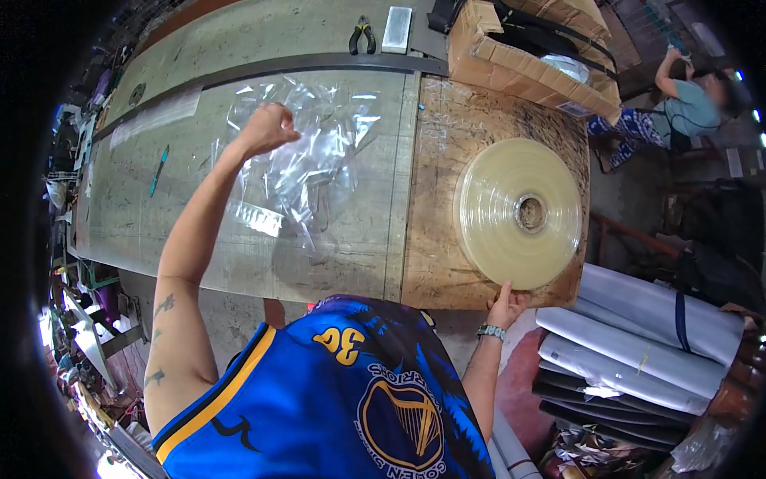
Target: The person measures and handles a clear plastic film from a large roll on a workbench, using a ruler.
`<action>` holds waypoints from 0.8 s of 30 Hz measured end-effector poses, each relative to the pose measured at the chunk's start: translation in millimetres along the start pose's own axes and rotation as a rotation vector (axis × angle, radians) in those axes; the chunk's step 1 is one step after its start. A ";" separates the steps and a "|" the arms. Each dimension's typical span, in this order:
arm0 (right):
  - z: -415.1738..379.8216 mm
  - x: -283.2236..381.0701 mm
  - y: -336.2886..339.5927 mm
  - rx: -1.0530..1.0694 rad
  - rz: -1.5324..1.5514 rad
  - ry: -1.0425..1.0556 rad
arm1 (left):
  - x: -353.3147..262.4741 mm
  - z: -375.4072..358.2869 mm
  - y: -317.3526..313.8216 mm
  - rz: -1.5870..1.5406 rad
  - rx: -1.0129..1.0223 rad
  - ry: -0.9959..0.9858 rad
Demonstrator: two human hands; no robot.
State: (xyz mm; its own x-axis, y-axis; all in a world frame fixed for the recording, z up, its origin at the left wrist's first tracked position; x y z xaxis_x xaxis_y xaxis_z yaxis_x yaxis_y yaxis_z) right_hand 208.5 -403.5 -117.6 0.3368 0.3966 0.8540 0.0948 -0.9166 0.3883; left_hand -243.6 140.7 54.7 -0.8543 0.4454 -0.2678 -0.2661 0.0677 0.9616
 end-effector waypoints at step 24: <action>168.7 202.4 -82.7 0.338 -0.630 0.489 | -343.0 -8.2 -207.1 -0.197 -0.002 0.239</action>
State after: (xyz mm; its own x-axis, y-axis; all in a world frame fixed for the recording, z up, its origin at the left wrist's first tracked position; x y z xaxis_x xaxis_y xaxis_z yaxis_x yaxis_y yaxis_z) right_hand 426.9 -255.9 -35.3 -0.3057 0.7415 0.5972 0.4280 -0.4533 0.7819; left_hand 100.8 -33.5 -53.1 -0.8670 0.2014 -0.4558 -0.4374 0.1304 0.8897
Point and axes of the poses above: each hand's wrist, its own z-axis towards the middle knuckle, its own y-axis out of the back of the hand, x = y × z, the point moved 10 cm from there along z, towards the middle knuckle, and after that the axes turned 12 degrees about -x, right-handed, at the moved point
